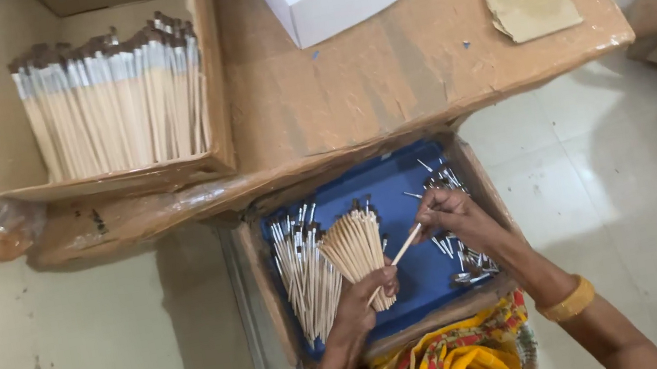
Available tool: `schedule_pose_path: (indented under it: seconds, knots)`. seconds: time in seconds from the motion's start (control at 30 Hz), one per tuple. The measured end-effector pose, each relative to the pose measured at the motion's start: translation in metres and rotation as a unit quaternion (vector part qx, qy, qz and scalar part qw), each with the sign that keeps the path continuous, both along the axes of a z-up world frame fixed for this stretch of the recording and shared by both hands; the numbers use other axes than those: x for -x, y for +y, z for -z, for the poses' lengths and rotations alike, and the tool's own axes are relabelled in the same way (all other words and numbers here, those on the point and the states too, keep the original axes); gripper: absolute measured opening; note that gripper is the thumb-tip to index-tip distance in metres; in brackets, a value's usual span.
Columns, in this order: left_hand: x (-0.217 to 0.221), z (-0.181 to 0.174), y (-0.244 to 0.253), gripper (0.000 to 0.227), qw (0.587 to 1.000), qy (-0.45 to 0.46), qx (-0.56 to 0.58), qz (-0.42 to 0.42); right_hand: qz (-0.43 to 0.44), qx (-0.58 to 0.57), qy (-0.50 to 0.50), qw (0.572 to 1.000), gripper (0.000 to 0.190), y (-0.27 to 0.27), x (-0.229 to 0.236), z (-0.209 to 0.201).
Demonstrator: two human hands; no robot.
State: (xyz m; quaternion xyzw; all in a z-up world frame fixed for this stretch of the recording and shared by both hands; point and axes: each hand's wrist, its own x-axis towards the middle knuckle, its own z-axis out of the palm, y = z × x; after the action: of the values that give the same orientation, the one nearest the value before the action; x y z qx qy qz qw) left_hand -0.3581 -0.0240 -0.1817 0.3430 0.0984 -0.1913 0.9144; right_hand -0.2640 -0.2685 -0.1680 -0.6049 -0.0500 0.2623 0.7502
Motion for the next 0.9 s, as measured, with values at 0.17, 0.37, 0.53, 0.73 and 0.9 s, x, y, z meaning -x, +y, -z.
schedule_pose_path:
  seconds: [0.17, 0.37, 0.53, 0.73, 0.9]
  knots:
    - [0.003, -0.005, 0.018, 0.041, 0.911, -0.189, -0.366, 0.0, 0.031, 0.048, 0.072, 0.996, 0.02, 0.014, 0.009, 0.037]
    - [0.025, 0.033, 0.055, 0.042, 0.75, -0.314, -0.578, -0.072, -0.046, 0.518, -0.296, 0.801, 0.026, 0.024, -0.027, 0.031]
    - [0.038, 0.036, 0.08, 0.042, 0.861, 0.019, -0.503, -0.069, -0.07, 0.632, -0.512, 0.578, 0.019, 0.009, -0.032, 0.077]
    - [0.008, 0.02, 0.093, 0.041, 0.882, 0.015, -0.463, -0.087, 0.004, 0.56, -0.506, 0.656, 0.011, 0.008, -0.037, 0.046]
    - [-0.004, 0.02, 0.084, 0.034, 0.949, -0.046, -0.293, -0.105, 0.142, 0.39, -0.398, 0.818, 0.014, -0.002, -0.043, 0.042]
